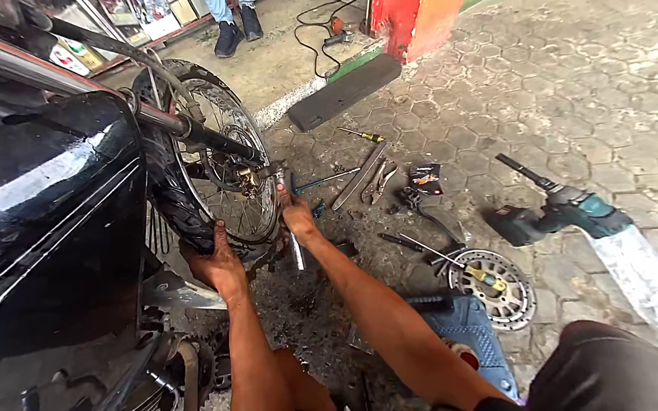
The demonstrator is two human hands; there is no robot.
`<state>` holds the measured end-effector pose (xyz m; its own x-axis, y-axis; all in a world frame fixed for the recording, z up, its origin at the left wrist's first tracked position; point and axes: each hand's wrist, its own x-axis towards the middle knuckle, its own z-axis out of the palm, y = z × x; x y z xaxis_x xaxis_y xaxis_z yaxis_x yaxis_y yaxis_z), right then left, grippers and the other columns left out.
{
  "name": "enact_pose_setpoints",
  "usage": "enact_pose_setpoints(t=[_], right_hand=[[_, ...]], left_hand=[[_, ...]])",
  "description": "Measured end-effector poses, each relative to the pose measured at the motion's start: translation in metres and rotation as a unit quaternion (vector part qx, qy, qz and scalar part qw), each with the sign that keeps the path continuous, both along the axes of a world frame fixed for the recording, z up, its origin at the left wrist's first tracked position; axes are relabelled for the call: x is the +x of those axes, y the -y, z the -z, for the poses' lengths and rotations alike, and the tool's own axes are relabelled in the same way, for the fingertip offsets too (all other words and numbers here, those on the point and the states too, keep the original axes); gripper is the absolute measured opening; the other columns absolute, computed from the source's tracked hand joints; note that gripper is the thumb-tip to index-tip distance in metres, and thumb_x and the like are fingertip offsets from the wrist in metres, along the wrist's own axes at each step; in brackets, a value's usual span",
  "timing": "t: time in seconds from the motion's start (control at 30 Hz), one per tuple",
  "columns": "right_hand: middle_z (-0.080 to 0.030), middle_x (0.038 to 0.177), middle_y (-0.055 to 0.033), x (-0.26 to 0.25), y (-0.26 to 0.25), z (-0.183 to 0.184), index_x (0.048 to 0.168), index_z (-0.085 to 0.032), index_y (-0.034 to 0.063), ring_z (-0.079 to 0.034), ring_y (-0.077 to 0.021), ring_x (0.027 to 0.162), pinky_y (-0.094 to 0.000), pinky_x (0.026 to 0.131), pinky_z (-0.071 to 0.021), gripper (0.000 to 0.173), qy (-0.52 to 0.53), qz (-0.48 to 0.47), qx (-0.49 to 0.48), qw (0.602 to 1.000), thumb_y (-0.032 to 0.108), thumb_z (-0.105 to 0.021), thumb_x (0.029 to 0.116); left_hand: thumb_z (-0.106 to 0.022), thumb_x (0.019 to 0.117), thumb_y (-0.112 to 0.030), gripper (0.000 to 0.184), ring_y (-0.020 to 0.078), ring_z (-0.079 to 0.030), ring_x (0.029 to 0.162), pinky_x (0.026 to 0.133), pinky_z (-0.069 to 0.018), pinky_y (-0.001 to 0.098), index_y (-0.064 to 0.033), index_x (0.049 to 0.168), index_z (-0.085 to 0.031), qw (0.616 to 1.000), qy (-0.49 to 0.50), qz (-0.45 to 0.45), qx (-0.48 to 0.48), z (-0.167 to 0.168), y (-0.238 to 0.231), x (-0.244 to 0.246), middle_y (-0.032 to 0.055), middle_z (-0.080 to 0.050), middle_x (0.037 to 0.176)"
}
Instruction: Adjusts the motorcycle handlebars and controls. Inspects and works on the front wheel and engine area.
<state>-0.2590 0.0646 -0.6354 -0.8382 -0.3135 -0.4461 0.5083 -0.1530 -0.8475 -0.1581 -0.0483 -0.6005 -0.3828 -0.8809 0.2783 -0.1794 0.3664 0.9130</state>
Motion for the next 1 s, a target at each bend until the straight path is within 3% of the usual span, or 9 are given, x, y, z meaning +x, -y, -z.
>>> enact_pose_setpoints(t=[0.07, 0.17, 0.3, 0.43, 0.53, 0.6, 0.67, 0.9, 1.0], right_hand=[[-0.041, 0.05, -0.0039, 0.005, 0.009, -0.01, 0.086, -0.051, 0.0076, -0.045, -0.0168, 0.037, -0.0347, 0.038, -0.0474, 0.077, 0.023, 0.069, -0.06, 0.996, 0.079, -0.024, 0.0973], [-0.041, 0.053, -0.0025, 0.007, 0.005, -0.002, 0.093, -0.051, 0.0097, -0.044, -0.0159, 0.039, -0.0333, 0.038, -0.0459, 0.073, 0.05, -0.014, -0.048, 0.997, 0.079, -0.029, 0.0973], [-0.04, 0.049, -0.0031, 0.008, 0.011, -0.01, 0.084, -0.049, 0.0072, -0.043, -0.0159, 0.036, -0.033, 0.036, -0.0455, 0.073, 0.06, 0.05, -0.113, 0.991, 0.074, -0.027, 0.1005], [-0.043, 0.056, -0.0013, -0.014, -0.029, 0.002, 0.092, -0.055, 0.0112, -0.043, -0.0144, 0.041, -0.0317, 0.041, -0.0442, 0.074, 0.028, -0.097, 0.004, 0.995, 0.081, -0.031, 0.0961], [-0.043, 0.052, -0.0017, -0.023, -0.04, -0.005, 0.087, -0.053, 0.0095, -0.044, -0.0145, 0.039, -0.0325, 0.039, -0.0458, 0.076, 0.039, 0.017, -0.062, 0.997, 0.08, -0.029, 0.0967], [-0.038, 0.049, -0.0008, -0.025, -0.042, -0.011, 0.082, -0.05, 0.0119, -0.04, -0.0143, 0.036, -0.0335, 0.036, -0.0437, 0.08, 0.058, 0.08, -0.114, 0.989, 0.088, -0.025, 0.0908], [-0.037, 0.048, -0.0007, -0.027, -0.041, -0.016, 0.079, -0.049, 0.0126, -0.039, -0.0146, 0.035, -0.0343, 0.035, -0.0432, 0.081, 0.051, 0.104, -0.138, 0.984, 0.09, -0.026, 0.0885], [-0.039, 0.047, -0.002, -0.006, -0.013, -0.03, 0.082, -0.049, 0.0093, -0.042, -0.0154, 0.034, -0.033, 0.034, -0.0449, 0.077, 0.007, 0.141, -0.18, 0.974, 0.08, -0.023, 0.0973], [-0.038, 0.047, -0.0019, 0.009, 0.0, -0.039, 0.083, -0.049, 0.0101, -0.042, -0.0158, 0.033, -0.0344, 0.033, -0.0452, 0.078, 0.001, 0.152, -0.169, 0.974, 0.082, -0.022, 0.0954]], left_hand=[[-0.081, 0.0888, -0.034, 0.072, 0.0158, -0.064, 0.117, 0.103, -0.0508, 0.0346, -0.002, 0.145, -0.049, 1.0, 0.002, -0.005, 0.002, 0.0, 0.001, 0.0, 0.0142, -0.065, 0.128], [-0.081, 0.0883, -0.036, 0.073, 0.0156, -0.064, 0.119, 0.104, -0.0506, 0.0342, -0.0017, 0.144, -0.049, 1.0, 0.006, 0.001, -0.004, 0.003, 0.0, 0.001, 0.0141, -0.066, 0.128], [-0.081, 0.0891, -0.033, 0.071, 0.0166, -0.064, 0.117, 0.104, -0.0504, 0.0352, -0.0005, 0.144, -0.049, 1.0, -0.004, -0.009, -0.002, -0.001, 0.0, -0.004, 0.0154, -0.065, 0.129], [-0.08, 0.089, -0.037, 0.072, 0.0158, -0.064, 0.118, 0.105, -0.0507, 0.0353, -0.0017, 0.144, -0.05, 1.0, -0.006, 0.004, -0.004, 0.005, 0.0, -0.004, 0.0137, -0.066, 0.128], [-0.081, 0.0885, -0.035, 0.072, 0.0172, -0.064, 0.118, 0.105, -0.0503, 0.0358, -0.0011, 0.144, -0.05, 1.0, -0.007, -0.005, -0.002, 0.002, 0.0, -0.003, 0.0151, -0.066, 0.128], [-0.082, 0.0879, -0.035, 0.072, 0.0167, -0.064, 0.119, 0.105, -0.0504, 0.0356, -0.0017, 0.144, -0.05, 1.0, -0.006, -0.002, 0.0, 0.004, 0.002, -0.002, 0.0143, -0.066, 0.128], [-0.081, 0.0886, -0.035, 0.072, 0.0165, -0.063, 0.119, 0.105, -0.0499, 0.0357, -0.0019, 0.144, -0.049, 1.0, -0.005, -0.002, 0.001, 0.005, 0.003, -0.003, 0.0142, -0.065, 0.129], [-0.08, 0.0891, -0.037, 0.074, 0.0177, -0.064, 0.119, 0.105, -0.0496, 0.0368, -0.0026, 0.146, -0.048, 1.0, 0.012, -0.014, 0.003, 0.003, 0.003, -0.003, 0.0153, -0.065, 0.129], [-0.081, 0.0882, -0.036, 0.075, 0.018, -0.064, 0.118, 0.105, -0.0498, 0.0365, -0.0023, 0.146, -0.048, 1.0, 0.006, -0.014, 0.011, 0.001, 0.001, -0.002, 0.0157, -0.065, 0.128]])
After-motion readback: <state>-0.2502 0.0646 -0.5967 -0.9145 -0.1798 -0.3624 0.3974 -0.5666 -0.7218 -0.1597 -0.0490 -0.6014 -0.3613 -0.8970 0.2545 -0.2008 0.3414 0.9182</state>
